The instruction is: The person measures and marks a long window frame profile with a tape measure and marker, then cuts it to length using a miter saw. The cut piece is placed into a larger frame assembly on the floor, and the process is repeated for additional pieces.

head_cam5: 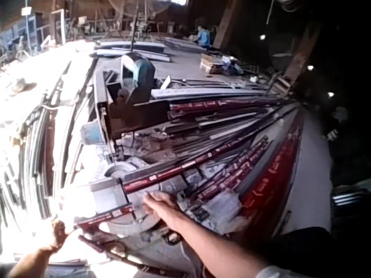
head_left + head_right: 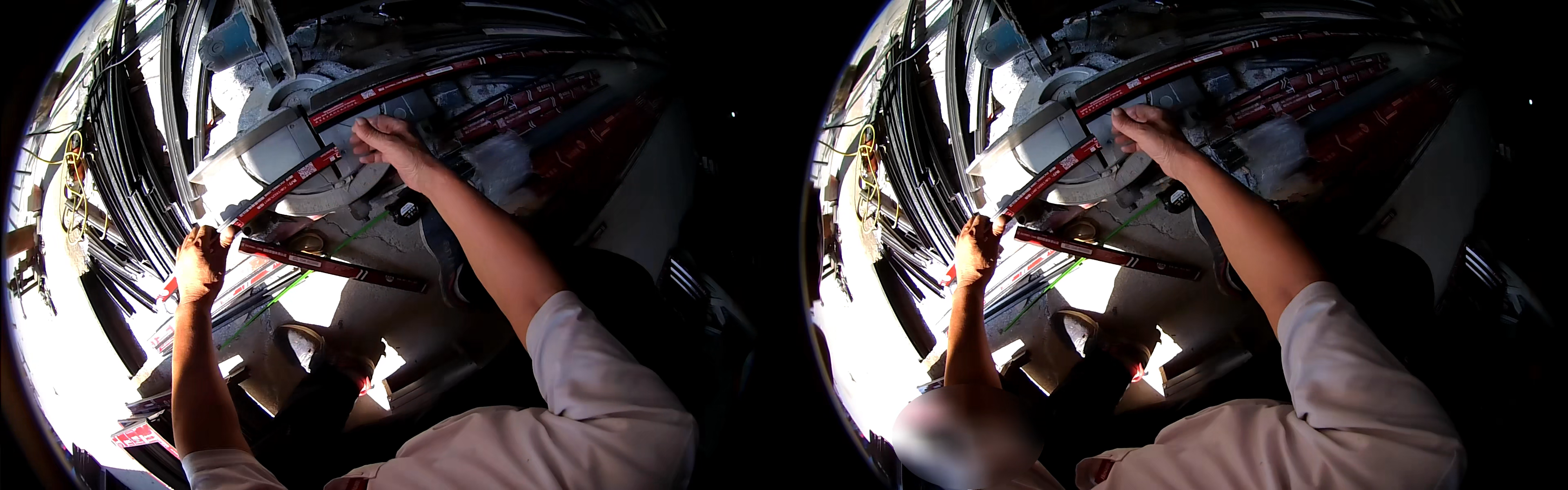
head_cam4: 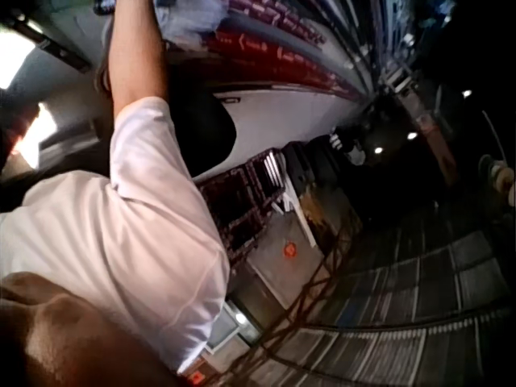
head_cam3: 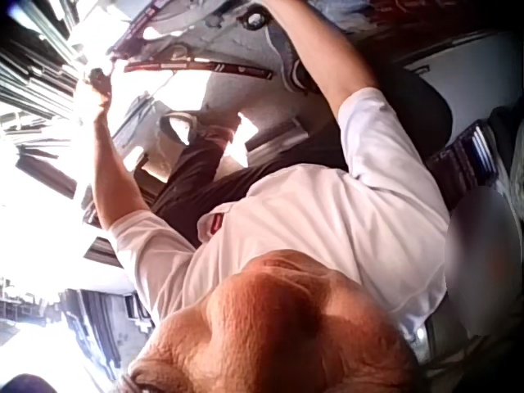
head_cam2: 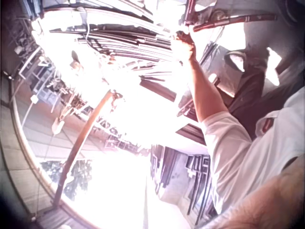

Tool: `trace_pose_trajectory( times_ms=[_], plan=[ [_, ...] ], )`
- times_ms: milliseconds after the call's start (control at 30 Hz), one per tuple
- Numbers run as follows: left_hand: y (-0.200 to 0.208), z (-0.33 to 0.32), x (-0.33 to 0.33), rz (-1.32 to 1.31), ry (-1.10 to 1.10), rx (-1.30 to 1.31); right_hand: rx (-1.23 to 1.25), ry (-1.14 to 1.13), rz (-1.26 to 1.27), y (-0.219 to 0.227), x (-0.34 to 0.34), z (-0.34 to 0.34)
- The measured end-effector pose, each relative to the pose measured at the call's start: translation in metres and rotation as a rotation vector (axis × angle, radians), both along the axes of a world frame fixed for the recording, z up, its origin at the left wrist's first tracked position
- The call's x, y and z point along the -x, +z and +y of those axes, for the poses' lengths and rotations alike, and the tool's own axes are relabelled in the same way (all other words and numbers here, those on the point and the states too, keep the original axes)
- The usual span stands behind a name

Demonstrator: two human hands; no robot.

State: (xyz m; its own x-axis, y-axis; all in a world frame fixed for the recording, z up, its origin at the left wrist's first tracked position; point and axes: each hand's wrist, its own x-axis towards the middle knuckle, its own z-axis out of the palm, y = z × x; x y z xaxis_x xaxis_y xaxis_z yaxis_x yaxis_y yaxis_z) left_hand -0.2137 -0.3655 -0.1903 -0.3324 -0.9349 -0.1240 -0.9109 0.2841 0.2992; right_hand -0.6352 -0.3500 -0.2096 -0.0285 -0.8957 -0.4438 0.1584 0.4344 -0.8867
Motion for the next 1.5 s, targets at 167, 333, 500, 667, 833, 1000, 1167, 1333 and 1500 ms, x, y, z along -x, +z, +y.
trace_pose_trajectory(
  times_ms=[167, 333, 500, 667, 833, 1000, 1167, 1333, 1500],
  plan=[
    [-0.010, -0.021, 0.007, -0.103, 0.067, -0.062, 0.167, -0.784, 0.446, -0.061, 0.097, -0.040],
    [-0.013, -0.033, -0.001, -0.116, 0.098, -0.096, -0.260, -0.802, 0.225, -0.076, 0.138, -0.073],
    [-0.020, -0.046, 0.000, -0.130, 0.062, -0.076, -0.181, -0.813, 0.029, -0.096, 0.153, -0.089],
    [-0.023, -0.060, -0.003, -0.150, 0.060, -0.116, -0.178, -0.821, -0.048, -0.094, 0.148, -0.095],
    [-0.026, -0.069, 0.000, -0.111, 0.080, -0.143, -0.138, -0.803, -0.121, -0.089, 0.148, -0.094],
    [-0.029, -0.079, -0.002, -0.118, 0.079, -0.180, -0.115, -0.830, -0.130, -0.092, 0.149, -0.096],
    [-0.039, -0.092, -0.008, -0.158, 0.126, -0.177, -0.103, -0.863, -0.113, -0.092, 0.149, -0.098],
    [-0.032, -0.099, 0.005, -0.085, 0.182, -0.251, -0.083, -0.818, -0.123, -0.094, 0.154, -0.099],
    [-0.032, -0.103, 0.007, -0.073, 0.189, -0.263, -0.112, -0.853, -0.137, -0.092, 0.149, -0.100]
  ],
)
